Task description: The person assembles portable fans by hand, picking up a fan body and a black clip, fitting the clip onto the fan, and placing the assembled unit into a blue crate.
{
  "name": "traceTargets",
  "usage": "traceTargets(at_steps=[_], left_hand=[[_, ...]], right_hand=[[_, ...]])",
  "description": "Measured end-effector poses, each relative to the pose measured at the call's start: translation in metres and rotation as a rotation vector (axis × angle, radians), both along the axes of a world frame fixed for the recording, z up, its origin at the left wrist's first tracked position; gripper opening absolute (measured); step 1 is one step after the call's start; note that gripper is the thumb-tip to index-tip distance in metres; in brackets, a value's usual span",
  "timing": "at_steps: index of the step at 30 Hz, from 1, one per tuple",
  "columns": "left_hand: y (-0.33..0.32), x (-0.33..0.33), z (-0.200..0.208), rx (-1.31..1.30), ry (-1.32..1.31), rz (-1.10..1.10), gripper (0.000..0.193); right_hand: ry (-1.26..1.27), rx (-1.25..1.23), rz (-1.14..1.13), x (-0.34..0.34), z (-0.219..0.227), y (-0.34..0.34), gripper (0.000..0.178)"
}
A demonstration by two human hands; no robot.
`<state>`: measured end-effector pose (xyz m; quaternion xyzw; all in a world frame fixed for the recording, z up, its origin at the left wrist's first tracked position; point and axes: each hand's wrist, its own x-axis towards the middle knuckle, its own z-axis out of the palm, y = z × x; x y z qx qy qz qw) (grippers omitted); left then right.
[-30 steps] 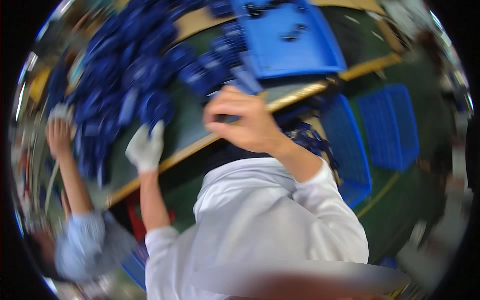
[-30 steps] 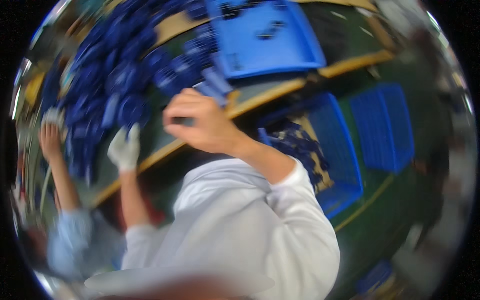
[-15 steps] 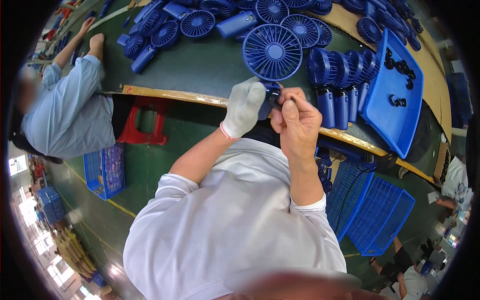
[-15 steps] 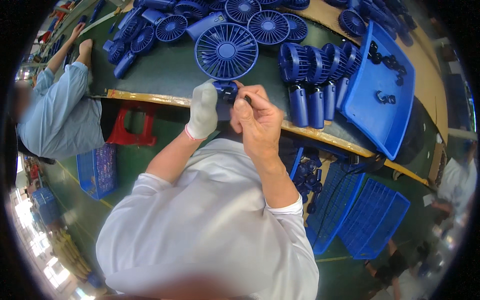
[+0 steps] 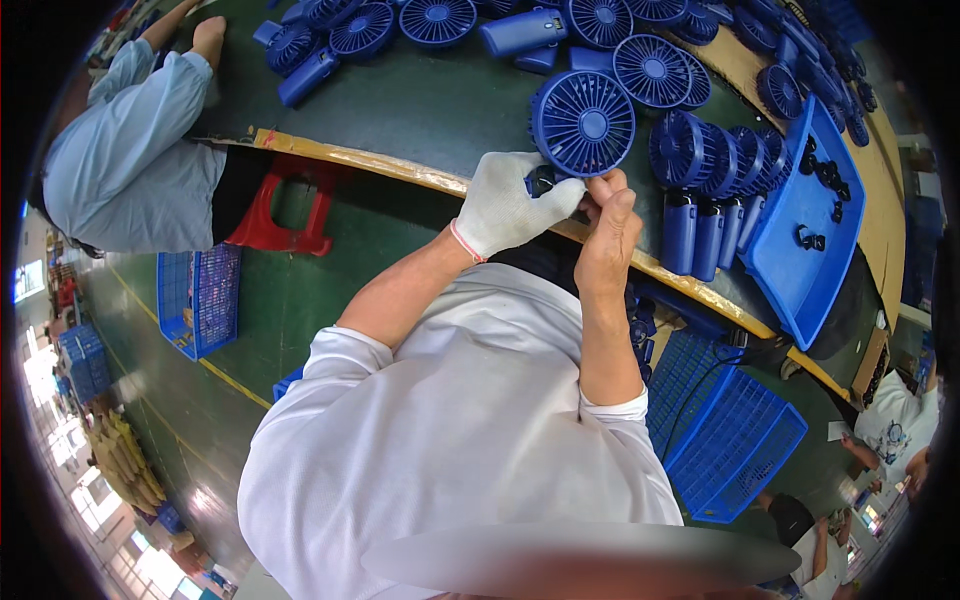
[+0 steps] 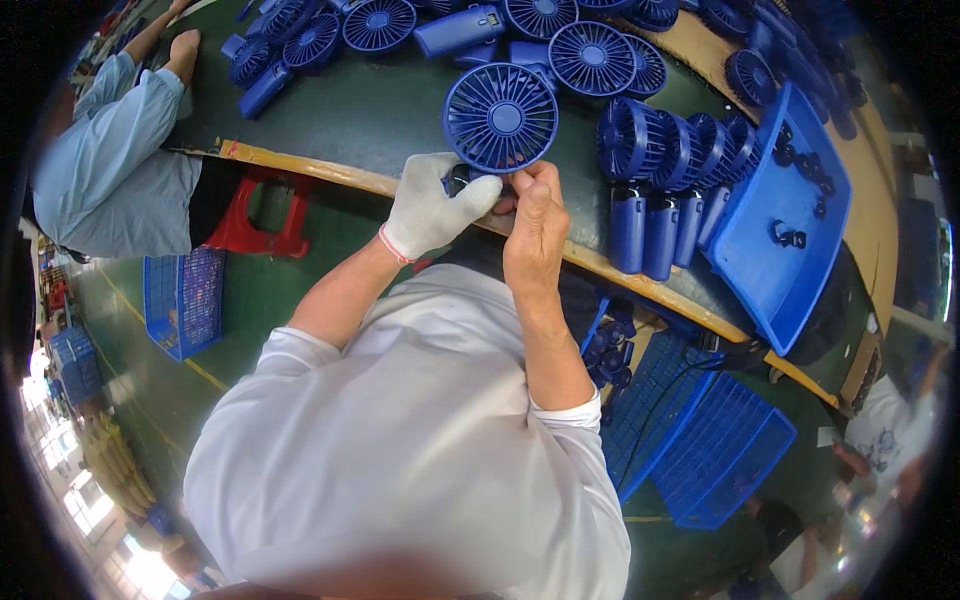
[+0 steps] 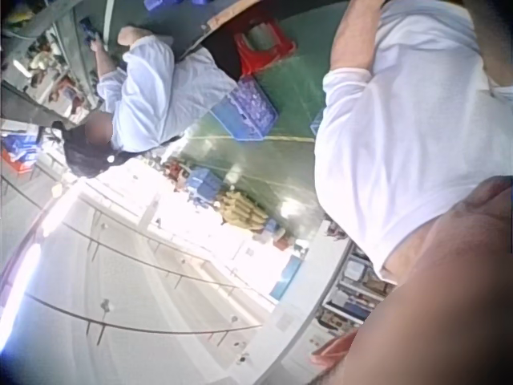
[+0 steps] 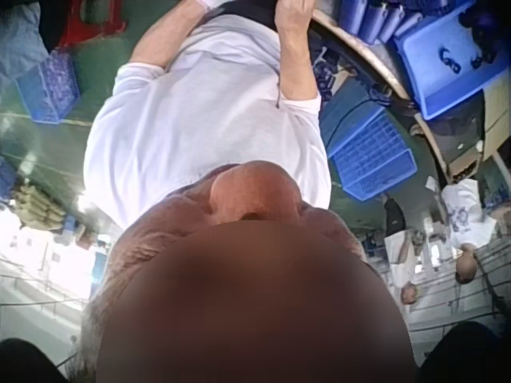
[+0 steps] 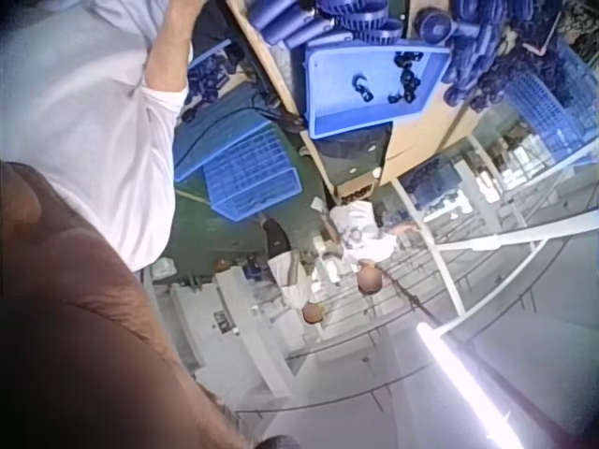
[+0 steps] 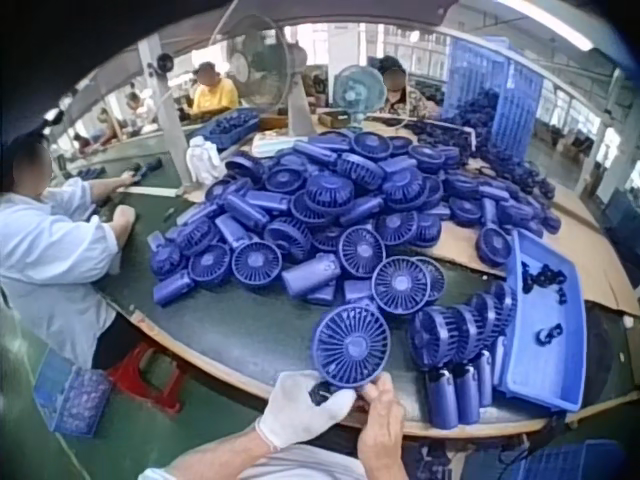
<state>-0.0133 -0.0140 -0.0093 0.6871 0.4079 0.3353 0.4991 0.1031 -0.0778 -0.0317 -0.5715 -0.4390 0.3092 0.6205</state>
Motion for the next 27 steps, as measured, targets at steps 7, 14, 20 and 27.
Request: traceTargets(at_steps=[7,14,20,27], left_hand=[[-0.005,-0.007,0.008,-0.442,-0.232,-0.155,0.047],[-0.013,0.004,0.006,-0.806,-0.376,-0.204,0.066],[-0.025,0.016,-0.029,-0.195,-0.255,-0.11,0.047],[-0.006,0.029,-0.008,0.299,-0.071,0.035,0.02]], right_hand=[[0.483,-0.219,0.177,-0.001,-0.007,0.002,0.07],[0.579,-0.27,0.086,0.004,0.013,-0.001,0.054],[-0.032,-0.071,-0.003,0.008,0.029,-0.01,0.029],[-0.923,0.063,-0.279,0.066,0.045,-0.036,0.031]])
